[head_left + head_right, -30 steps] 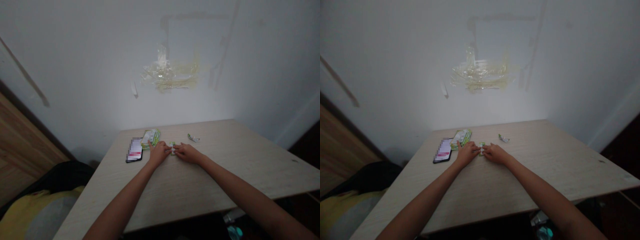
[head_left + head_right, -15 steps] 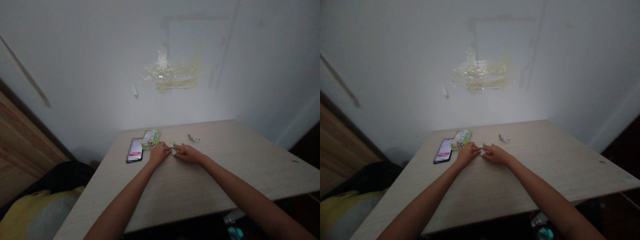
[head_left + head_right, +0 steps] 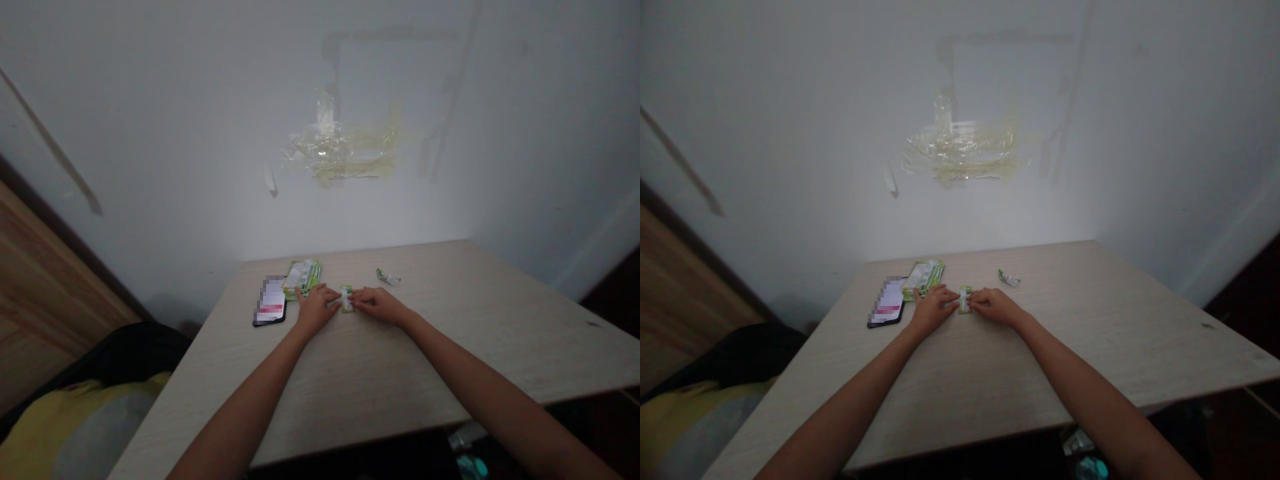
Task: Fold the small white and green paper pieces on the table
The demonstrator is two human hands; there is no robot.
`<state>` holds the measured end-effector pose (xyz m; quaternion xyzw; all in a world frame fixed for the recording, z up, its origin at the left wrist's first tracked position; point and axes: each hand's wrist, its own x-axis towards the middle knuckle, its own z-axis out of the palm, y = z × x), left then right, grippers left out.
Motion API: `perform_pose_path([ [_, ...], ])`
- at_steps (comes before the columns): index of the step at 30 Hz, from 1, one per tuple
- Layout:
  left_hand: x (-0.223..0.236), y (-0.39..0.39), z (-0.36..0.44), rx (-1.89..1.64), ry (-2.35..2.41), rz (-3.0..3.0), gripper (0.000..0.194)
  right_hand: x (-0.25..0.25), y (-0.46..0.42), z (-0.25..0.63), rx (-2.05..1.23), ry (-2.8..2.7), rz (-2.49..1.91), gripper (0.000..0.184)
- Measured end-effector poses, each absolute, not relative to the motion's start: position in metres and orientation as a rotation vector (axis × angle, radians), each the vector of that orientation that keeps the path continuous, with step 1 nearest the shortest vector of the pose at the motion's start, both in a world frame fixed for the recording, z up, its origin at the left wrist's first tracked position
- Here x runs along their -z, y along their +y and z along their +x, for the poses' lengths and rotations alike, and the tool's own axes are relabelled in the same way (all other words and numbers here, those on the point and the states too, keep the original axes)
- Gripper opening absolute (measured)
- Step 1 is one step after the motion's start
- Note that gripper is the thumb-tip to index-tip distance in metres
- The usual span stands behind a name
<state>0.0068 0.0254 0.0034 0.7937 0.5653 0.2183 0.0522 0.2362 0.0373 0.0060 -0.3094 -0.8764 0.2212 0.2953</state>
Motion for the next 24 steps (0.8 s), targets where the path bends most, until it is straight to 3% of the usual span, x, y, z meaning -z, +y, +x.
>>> perform_pose_path([
  [13,-0.005,0.024,0.008,-0.724,1.712,2.367,0.025,0.002,0.044,0.236,-0.492,-2.325,-0.867,0.029],
  [24,-0.006,0.022,0.007,-0.662,1.712,2.399,0.028,0.011,0.051,0.232,-0.22,-2.375,-0.917,0.033],
])
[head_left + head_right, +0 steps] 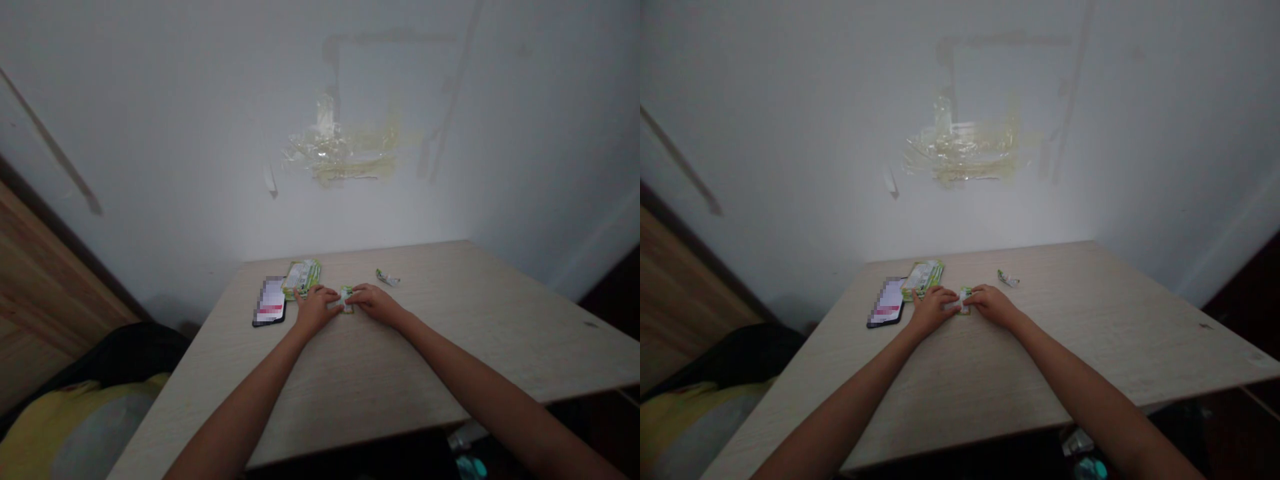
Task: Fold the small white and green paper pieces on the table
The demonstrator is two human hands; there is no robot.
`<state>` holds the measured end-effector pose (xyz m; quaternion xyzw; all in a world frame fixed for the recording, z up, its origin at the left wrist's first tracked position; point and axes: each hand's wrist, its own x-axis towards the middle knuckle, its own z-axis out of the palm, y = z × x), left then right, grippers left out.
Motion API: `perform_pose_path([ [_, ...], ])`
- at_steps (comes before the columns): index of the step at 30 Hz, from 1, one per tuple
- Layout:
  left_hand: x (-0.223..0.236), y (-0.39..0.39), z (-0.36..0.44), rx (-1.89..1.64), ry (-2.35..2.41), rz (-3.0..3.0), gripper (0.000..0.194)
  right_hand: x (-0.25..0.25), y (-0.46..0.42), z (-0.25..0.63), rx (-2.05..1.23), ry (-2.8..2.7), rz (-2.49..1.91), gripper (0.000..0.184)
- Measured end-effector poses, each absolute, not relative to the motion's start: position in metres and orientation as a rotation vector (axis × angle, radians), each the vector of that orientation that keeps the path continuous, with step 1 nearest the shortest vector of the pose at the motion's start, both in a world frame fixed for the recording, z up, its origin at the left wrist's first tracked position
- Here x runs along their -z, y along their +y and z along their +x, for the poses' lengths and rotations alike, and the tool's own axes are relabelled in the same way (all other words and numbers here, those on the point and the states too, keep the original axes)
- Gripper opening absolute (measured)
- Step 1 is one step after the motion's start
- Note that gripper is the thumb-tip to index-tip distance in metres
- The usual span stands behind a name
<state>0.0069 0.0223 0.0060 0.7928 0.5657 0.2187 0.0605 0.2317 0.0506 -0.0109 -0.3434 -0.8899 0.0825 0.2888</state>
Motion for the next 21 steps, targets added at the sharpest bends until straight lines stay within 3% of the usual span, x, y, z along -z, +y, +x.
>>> perform_pose_path([
  [10,-0.002,0.025,0.006,-0.638,1.738,2.403,0.031,0.006,0.058,0.223,-0.028,-2.372,-1.285,0.035],
  [21,-0.003,0.026,0.006,-0.621,1.726,2.392,0.032,0.007,0.059,0.216,0.025,-2.338,-1.374,0.034],
])
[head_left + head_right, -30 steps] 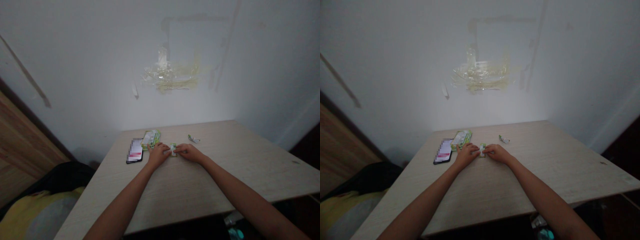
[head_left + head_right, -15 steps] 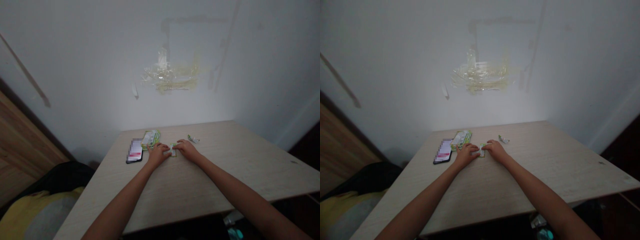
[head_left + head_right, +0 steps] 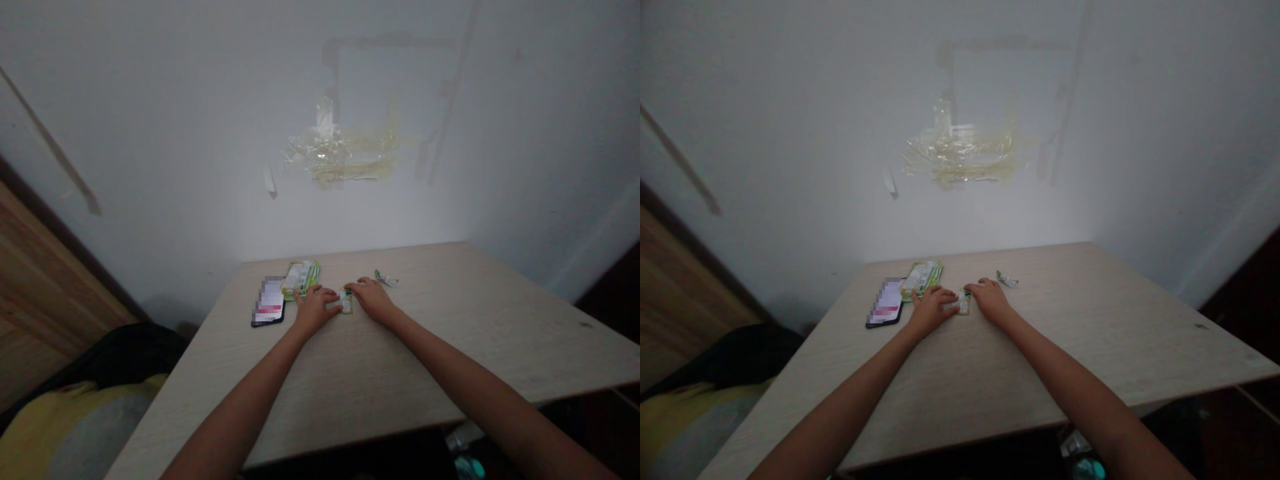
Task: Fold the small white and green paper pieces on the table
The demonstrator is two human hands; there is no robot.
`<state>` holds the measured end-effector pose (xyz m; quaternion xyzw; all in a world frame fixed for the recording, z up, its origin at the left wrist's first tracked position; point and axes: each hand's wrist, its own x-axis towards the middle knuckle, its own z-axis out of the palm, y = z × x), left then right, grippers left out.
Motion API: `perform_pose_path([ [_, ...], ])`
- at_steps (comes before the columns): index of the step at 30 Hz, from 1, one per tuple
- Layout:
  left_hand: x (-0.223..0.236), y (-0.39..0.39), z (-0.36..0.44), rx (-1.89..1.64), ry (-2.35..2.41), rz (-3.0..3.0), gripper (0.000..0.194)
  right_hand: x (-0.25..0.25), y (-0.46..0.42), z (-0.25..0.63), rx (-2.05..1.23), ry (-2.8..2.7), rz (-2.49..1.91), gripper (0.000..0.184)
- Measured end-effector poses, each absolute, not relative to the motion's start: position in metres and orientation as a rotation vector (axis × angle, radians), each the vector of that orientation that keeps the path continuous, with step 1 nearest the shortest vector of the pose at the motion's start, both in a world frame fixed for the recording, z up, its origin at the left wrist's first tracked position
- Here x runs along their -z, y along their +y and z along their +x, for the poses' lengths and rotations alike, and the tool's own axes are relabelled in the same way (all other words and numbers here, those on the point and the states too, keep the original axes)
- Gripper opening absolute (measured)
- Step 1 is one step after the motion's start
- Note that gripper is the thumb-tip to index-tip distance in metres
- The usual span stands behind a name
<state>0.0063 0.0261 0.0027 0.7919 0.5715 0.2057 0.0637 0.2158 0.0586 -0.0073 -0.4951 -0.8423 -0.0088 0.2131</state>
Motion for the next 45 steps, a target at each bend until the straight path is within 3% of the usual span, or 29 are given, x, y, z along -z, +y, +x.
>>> perform_pose_path([
  [23,-0.007,0.019,0.01,-0.658,1.68,2.523,0.025,0.004,0.046,0.222,-0.189,-2.296,-0.929,0.018],
  [45,-0.007,0.021,0.011,-0.679,1.741,2.454,0.023,-0.002,0.028,0.222,-0.312,-2.272,-0.655,0.015],
])
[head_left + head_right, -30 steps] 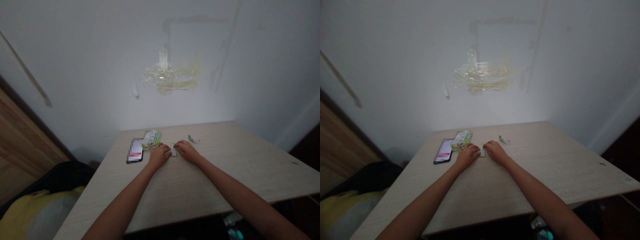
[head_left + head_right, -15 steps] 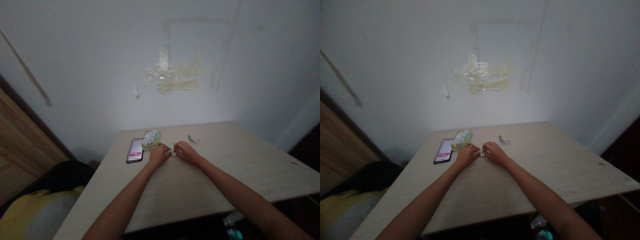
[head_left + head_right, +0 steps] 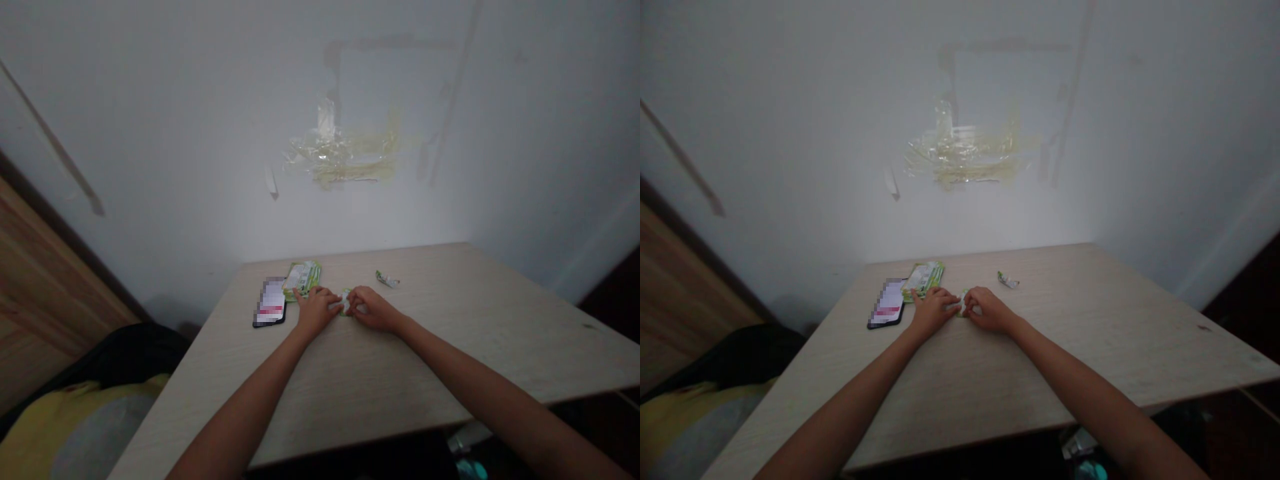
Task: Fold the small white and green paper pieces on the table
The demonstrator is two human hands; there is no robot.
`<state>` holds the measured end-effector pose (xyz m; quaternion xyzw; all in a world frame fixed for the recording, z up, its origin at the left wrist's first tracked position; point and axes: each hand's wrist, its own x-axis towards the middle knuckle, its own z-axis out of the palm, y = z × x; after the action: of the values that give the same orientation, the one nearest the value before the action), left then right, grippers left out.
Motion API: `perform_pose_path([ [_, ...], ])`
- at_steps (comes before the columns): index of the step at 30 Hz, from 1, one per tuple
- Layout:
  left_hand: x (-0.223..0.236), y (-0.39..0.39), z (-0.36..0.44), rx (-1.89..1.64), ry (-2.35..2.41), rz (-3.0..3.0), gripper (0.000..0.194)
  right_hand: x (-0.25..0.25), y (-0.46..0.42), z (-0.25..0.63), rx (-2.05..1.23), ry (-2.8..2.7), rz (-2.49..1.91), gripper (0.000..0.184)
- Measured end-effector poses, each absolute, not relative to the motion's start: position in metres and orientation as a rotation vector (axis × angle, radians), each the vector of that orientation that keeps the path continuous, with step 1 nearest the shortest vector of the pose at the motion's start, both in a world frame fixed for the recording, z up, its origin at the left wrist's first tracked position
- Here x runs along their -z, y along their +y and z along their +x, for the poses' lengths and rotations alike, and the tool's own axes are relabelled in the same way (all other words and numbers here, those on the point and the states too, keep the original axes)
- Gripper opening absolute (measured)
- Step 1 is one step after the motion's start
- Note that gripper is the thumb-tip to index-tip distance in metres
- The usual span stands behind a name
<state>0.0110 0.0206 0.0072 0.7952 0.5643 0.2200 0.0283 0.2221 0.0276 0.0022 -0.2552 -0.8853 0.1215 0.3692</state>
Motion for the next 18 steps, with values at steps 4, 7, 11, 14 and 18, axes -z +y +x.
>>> perform_pose_path([
  [4,-0.0067,0.0208,0.0112,-0.679,1.751,2.448,0.024,-0.0017,0.0277,0.2231,-0.34,-2.278,-0.635,0.017],
  [7,-0.0075,0.0202,0.0114,-0.67,1.76,2.445,0.023,-0.0007,0.029,0.2231,-0.369,-2.276,-0.626,0.015],
  [11,-0.0097,0.0189,0.0113,-0.668,1.739,2.458,0.023,-0.0005,0.0281,0.2208,-0.47,-2.266,-0.633,0.013],
  [14,-0.0107,0.0186,0.0107,-0.65,1.735,2.446,0.024,-0.0011,0.0269,0.2191,-0.617,-2.219,-0.659,0.014],
  [18,-0.0099,0.019,0.0096,-0.656,1.734,2.413,0.026,0.0,0.0334,0.2215,-0.695,-2.085,-0.75,0.014],
])
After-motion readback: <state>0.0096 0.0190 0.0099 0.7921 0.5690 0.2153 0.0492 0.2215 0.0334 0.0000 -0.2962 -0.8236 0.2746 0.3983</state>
